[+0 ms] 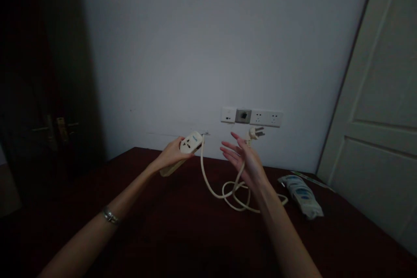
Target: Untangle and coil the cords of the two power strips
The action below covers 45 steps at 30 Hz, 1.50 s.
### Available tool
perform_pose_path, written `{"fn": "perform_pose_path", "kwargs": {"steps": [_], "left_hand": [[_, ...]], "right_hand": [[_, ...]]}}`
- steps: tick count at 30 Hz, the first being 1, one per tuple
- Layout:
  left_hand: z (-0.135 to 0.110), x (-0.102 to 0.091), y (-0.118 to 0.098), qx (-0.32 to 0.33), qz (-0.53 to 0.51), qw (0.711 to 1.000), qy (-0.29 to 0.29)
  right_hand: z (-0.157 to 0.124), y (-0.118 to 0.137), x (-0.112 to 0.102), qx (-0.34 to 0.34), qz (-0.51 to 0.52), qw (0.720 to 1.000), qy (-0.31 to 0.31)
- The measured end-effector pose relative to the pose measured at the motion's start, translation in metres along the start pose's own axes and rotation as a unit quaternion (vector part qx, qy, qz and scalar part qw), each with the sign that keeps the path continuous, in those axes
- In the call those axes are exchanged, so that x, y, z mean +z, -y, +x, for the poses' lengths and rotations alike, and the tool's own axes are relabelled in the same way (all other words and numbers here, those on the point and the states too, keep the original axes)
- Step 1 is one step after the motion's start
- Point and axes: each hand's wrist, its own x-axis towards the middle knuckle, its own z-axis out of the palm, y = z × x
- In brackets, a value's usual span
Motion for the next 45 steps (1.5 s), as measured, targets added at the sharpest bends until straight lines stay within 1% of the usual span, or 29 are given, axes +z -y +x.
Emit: {"fn": "perform_pose_path", "kwargs": {"steps": [2,3,6,8,10,11,13,16,18,19,21,24,25,26,27,28,29,31,33,34,36,38,40,42,45], "left_hand": [[-0.004,-0.004,-0.021,0.024,0.002,0.999,-0.022],[-0.006,-0.004,-0.030,0.027,0.007,0.999,-0.042],[-0.009,0.000,-0.046,0.021,0.029,0.995,-0.089],[-0.007,0.003,-0.046,0.005,0.047,0.993,-0.110],[-0.004,0.007,-0.041,-0.018,0.063,0.990,-0.124],[-0.002,0.008,-0.036,-0.027,0.068,0.989,-0.127],[0.003,0.011,-0.027,-0.035,0.063,0.990,-0.124],[0.009,0.012,-0.015,-0.026,-0.010,0.996,-0.085],[0.013,0.010,-0.010,-0.019,-0.107,0.994,-0.030],[0.015,0.009,-0.007,-0.019,-0.160,0.987,0.001],[0.017,0.006,-0.002,-0.026,-0.261,0.963,0.065],[0.017,0.002,0.002,-0.036,-0.387,0.910,0.140],[0.017,0.002,0.001,-0.038,-0.416,0.895,0.154],[0.015,0.002,-0.001,-0.040,-0.434,0.886,0.158],[0.014,0.002,-0.005,-0.040,-0.437,0.885,0.152],[0.013,0.002,-0.009,-0.041,-0.425,0.894,0.135],[0.011,0.002,-0.014,-0.041,-0.402,0.908,0.109],[0.009,0.002,-0.022,-0.037,-0.329,0.943,0.040],[0.008,0.003,-0.025,-0.026,-0.243,0.969,-0.026],[0.007,0.003,-0.025,-0.017,-0.198,0.979,-0.051],[0.006,0.005,-0.023,0.006,-0.106,0.991,-0.082],[0.005,0.008,-0.020,0.025,-0.007,0.995,-0.094],[0.003,0.011,-0.018,0.037,0.090,0.991,-0.090],[0.002,0.014,-0.018,0.049,0.167,0.982,-0.075],[0.000,0.018,-0.017,0.085,0.239,0.967,-0.035]], "right_hand": [[0.003,-0.011,0.010,0.014,-0.003,0.999,0.033],[0.004,-0.016,0.014,0.026,-0.014,0.999,0.044],[0.001,-0.029,0.021,0.084,-0.057,0.991,0.086],[-0.002,-0.033,0.019,0.121,-0.072,0.978,0.153],[-0.006,-0.033,0.015,0.126,-0.077,0.964,0.221],[-0.007,-0.032,0.012,0.120,-0.079,0.960,0.240],[-0.008,-0.028,0.005,0.112,-0.087,0.960,0.242],[-0.004,-0.021,-0.009,0.126,-0.119,0.961,0.214],[0.000,-0.017,-0.020,0.137,-0.158,0.956,0.203],[0.003,-0.016,-0.026,0.139,-0.179,0.954,0.194],[0.008,-0.016,-0.034,0.129,-0.217,0.952,0.174],[0.015,-0.021,-0.038,0.088,-0.269,0.947,0.150],[0.017,-0.025,-0.036,0.072,-0.289,0.943,0.145],[0.019,-0.029,-0.034,0.059,-0.308,0.939,0.139],[0.020,-0.035,-0.031,0.048,-0.324,0.936,0.133],[0.021,-0.041,-0.027,0.039,-0.335,0.933,0.127],[0.022,-0.047,-0.022,0.032,-0.343,0.931,0.125],[0.020,-0.057,-0.013,0.024,-0.351,0.927,0.130],[0.015,-0.063,-0.004,0.023,-0.364,0.920,0.145],[0.012,-0.064,0.001,0.027,-0.371,0.916,0.152],[0.006,-0.063,0.008,0.037,-0.385,0.906,0.170],[0.000,-0.060,0.012,0.045,-0.397,0.896,0.193],[-0.004,-0.058,0.014,0.059,-0.413,0.882,0.218],[-0.006,-0.055,0.012,0.085,-0.432,0.866,0.237],[-0.008,-0.046,0.009,0.116,-0.464,0.841,0.253]]}}
